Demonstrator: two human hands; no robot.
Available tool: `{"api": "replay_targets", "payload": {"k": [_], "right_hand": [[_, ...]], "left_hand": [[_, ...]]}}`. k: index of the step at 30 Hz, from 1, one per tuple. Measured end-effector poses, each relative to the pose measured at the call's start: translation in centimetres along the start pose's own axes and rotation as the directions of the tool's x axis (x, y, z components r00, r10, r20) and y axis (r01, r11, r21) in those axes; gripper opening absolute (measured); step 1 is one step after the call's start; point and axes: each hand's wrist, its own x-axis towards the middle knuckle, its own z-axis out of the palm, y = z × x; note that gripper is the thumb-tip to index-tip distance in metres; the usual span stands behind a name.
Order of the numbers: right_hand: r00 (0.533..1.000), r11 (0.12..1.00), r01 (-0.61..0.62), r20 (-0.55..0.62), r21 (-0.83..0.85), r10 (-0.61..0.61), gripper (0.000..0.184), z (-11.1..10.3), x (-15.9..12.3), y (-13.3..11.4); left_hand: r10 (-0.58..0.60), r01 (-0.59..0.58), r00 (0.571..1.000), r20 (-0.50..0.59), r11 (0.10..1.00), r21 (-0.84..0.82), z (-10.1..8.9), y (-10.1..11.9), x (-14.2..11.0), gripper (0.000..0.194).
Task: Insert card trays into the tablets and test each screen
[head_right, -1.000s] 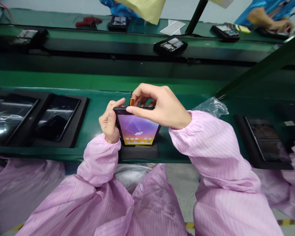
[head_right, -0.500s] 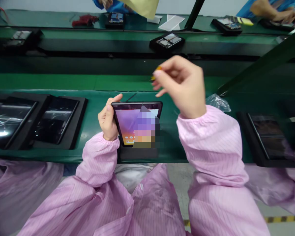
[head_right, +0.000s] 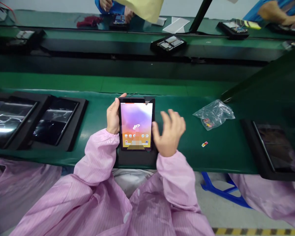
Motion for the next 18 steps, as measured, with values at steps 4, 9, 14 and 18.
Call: {"api": "replay_targets", "payload": {"k": [4,9,14,18], "right_hand": [[0.924,0.956,0.292,0.261,-0.005,-0.281,0.058,0.8,0.8,-6.1],[0.903,0.981,0.187,0.403,-0.053,-0.15,0.072,1.5,-1.2,-8.5],[0.874,0.984,0.154,0.477,-0.091,-0.092,0.083,-0.3,-5.1,-9.0],[0.842,0.984,0.152,0.533,-0.089,-0.082,0.085,-1.5,-7.4,-9.3]], "left_hand": [[-0.017,0.017,1.0,0.003,1.0,0.01,0.0,0.2,-0.1,0.045],[-0.018,0.018,1.0,0.001,1.0,0.009,-0.1,0.1,-0.1,0.043],[-0.01,0.01,1.0,-0.007,1.0,-0.022,-0.2,-0.2,0.0,0.042],[-0.005,0.005,1.0,-0.007,1.0,-0.028,-0.2,-0.2,0.1,0.042]]}}
